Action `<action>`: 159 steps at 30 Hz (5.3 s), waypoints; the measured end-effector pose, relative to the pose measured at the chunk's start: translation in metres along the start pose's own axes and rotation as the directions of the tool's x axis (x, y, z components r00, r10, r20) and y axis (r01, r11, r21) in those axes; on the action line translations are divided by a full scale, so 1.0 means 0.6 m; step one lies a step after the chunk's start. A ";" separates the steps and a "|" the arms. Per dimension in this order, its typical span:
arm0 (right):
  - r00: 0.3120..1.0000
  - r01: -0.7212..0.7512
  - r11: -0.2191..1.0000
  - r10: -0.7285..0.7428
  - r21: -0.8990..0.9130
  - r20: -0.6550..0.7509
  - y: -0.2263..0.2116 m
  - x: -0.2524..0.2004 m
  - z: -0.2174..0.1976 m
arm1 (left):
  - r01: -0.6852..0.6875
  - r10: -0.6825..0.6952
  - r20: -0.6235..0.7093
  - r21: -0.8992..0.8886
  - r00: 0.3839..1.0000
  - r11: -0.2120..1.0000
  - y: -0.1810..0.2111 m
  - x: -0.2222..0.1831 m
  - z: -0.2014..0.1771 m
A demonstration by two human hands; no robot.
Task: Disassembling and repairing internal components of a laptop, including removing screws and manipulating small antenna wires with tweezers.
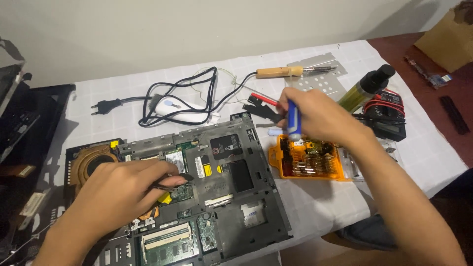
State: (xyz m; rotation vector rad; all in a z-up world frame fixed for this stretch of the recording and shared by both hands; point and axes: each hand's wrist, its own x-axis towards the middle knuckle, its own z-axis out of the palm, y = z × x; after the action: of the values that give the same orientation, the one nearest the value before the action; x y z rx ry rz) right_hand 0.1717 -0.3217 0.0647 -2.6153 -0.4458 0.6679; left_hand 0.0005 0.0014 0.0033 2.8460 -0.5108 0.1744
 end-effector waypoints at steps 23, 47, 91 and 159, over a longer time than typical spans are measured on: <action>0.963 0.261 0.951 -0.245 0.163 -0.111 0.035 -0.030 -0.059 | -0.001 0.002 -0.016 0.021 1.000 1.000 0.001 -0.001 0.002; 0.984 -0.157 0.985 0.150 -0.070 -0.095 0.036 -0.077 -0.009 | 0.014 -0.014 0.000 0.035 1.000 0.999 0.003 -0.002 -0.001; 0.782 0.585 0.765 -0.445 0.267 -0.437 0.009 -0.138 -0.053 | 0.009 -0.011 -0.050 -0.026 0.999 1.000 0.007 0.000 -0.017; 0.618 0.783 0.492 -0.549 0.380 -0.562 -0.150 0.035 0.170 | -0.165 -0.757 -0.374 -0.926 0.536 0.341 -0.011 0.007 -0.031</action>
State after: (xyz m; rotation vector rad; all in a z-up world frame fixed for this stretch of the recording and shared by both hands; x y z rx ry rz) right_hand 0.1189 -0.2045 0.0151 -1.6501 -0.9137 -0.0067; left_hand 0.0052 0.0109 0.0206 1.3946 0.2381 0.7671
